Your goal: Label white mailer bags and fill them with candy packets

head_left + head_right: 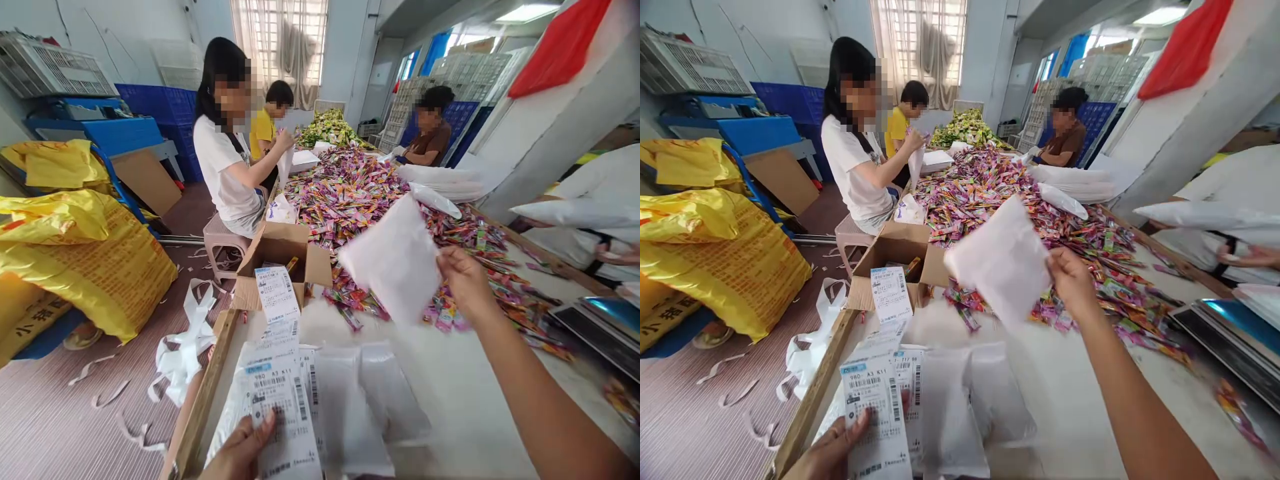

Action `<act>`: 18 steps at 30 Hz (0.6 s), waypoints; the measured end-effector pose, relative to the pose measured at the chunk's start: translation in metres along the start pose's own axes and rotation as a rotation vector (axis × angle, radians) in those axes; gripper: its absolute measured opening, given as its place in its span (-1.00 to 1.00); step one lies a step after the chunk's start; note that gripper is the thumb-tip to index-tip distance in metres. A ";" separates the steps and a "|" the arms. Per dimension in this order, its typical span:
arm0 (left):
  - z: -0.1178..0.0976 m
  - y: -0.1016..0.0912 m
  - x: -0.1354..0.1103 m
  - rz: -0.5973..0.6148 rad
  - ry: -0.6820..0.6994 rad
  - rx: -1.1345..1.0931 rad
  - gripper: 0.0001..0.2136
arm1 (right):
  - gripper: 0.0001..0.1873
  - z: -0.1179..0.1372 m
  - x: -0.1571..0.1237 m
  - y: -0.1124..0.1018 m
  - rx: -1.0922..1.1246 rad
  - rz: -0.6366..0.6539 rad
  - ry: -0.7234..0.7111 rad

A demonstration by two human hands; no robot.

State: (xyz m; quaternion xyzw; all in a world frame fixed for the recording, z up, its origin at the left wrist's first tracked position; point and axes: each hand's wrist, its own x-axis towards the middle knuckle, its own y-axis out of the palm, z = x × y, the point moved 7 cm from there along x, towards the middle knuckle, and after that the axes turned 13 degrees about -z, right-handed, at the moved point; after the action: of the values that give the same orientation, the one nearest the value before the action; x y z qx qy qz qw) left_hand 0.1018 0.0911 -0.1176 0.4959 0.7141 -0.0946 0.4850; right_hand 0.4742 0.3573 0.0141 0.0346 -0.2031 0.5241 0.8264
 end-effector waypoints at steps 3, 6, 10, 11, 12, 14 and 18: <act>-0.011 -0.006 -0.013 0.033 0.022 -0.020 -0.60 | -0.76 0.000 -0.083 0.023 -0.109 0.285 -0.006; -0.024 -0.019 -0.019 0.011 0.156 0.062 -0.60 | -0.77 -0.020 -0.151 0.050 -0.277 0.500 -0.062; -0.040 -0.029 -0.033 -0.048 0.337 0.142 -0.59 | -0.74 -0.009 -0.180 0.050 -0.464 0.434 -0.239; -0.042 -0.028 -0.039 -0.059 0.381 0.171 -0.60 | -0.74 0.008 -0.183 0.045 -0.489 0.353 -0.307; -0.044 -0.024 -0.047 -0.059 0.429 0.202 -0.59 | -0.74 0.030 -0.190 0.040 -0.478 0.277 -0.363; -0.044 -0.012 -0.065 -0.033 0.519 0.263 -0.58 | -0.70 0.077 -0.215 0.039 -0.355 0.237 -0.420; -0.036 0.014 -0.092 0.149 0.641 0.431 -0.68 | -0.59 0.155 -0.292 0.065 -0.072 0.432 -0.521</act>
State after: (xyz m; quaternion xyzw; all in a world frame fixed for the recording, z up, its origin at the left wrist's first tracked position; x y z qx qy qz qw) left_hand 0.0951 0.0638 -0.0222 0.6413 0.7551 -0.0471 0.1277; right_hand 0.2635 0.0961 0.0370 0.0942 -0.4282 0.6532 0.6174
